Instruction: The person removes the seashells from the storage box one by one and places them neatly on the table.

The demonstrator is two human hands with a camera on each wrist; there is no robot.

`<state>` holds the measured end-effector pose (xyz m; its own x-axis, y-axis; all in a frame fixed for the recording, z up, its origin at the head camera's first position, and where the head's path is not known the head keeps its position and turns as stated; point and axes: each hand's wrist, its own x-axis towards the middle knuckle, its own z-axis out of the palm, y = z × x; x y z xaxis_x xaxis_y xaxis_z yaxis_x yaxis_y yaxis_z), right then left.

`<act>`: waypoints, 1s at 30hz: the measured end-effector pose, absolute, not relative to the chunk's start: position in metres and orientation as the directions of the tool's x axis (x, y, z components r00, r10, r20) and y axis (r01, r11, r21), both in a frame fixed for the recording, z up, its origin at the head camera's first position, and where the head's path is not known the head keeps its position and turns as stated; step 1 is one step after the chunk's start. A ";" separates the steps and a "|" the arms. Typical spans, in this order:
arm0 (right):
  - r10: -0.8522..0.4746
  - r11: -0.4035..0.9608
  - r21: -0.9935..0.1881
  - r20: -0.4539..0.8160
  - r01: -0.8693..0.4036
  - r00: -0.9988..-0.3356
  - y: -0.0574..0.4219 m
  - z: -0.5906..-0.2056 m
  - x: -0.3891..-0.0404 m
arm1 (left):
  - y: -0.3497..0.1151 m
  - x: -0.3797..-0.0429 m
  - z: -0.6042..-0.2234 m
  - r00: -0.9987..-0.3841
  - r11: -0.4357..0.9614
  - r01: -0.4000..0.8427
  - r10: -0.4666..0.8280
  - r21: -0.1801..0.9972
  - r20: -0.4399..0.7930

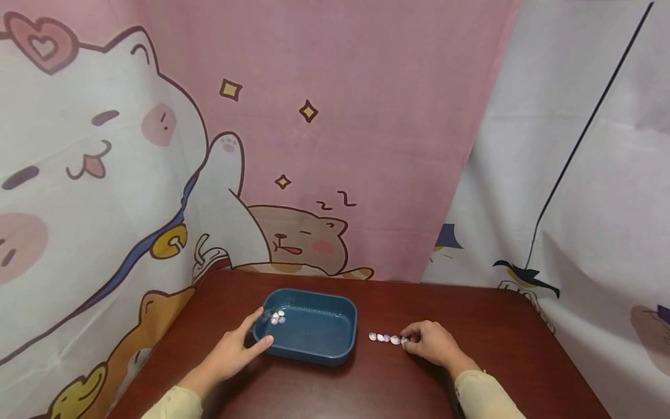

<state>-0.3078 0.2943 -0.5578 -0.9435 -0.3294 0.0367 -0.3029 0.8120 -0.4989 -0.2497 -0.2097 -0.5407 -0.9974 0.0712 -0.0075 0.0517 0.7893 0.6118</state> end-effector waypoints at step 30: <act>-0.400 0.744 -0.581 0.010 -0.331 -0.917 0.298 -0.555 -0.307 | -0.210 -0.250 -0.544 -0.997 0.783 0.070 0.080 0.618 0.011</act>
